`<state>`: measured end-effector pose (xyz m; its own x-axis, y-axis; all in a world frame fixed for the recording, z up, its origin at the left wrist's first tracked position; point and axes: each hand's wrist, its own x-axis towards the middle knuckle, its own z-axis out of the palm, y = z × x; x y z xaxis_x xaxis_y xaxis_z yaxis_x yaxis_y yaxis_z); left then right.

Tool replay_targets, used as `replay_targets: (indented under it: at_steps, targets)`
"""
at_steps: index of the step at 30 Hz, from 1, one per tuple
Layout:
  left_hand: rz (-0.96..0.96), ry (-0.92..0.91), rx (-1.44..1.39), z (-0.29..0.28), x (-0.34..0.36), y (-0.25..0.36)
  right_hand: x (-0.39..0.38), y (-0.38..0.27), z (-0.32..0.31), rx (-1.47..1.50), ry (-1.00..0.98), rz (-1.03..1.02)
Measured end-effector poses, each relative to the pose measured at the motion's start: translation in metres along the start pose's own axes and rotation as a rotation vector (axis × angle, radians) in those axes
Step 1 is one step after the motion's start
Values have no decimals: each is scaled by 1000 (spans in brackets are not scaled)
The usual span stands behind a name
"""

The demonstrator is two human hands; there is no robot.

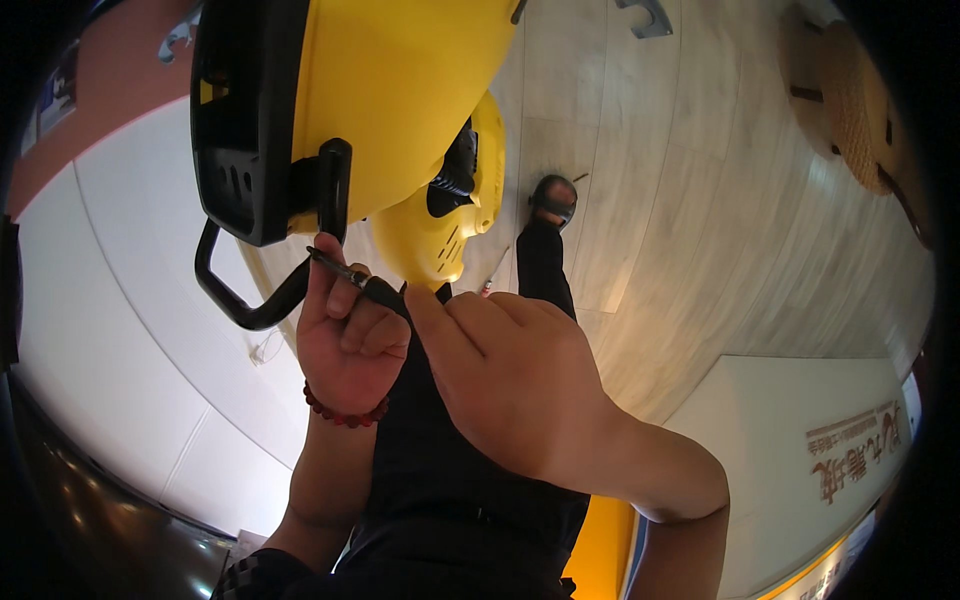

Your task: The recorder is removing and reinstalling plastic fairing panels on a yellow motorcycle using a screwdriver.

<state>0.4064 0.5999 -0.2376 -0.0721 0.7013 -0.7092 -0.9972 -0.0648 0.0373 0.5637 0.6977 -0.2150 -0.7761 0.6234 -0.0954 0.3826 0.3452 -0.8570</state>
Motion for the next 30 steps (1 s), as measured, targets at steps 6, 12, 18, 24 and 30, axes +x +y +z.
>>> replay_targets:
  at_steps: [6, 12, 18, 24, 30]
  targets:
    - [46, -72, -71, -7, 3, -3, 10, 5, 0, 149, -54, 55]
    - [82, -104, -152, -5, 6, -9, 11, 10, 5, 99, -26, -34]
    - [153, -53, -84, -8, 4, -13, 13, 8, 0, 103, -47, -13]
    - [276, 17, 115, -6, -2, -15, 9, 13, -7, 384, -154, 215]
    - [286, -13, 170, -10, 0, -15, 1, 23, 6, 525, -130, 286]
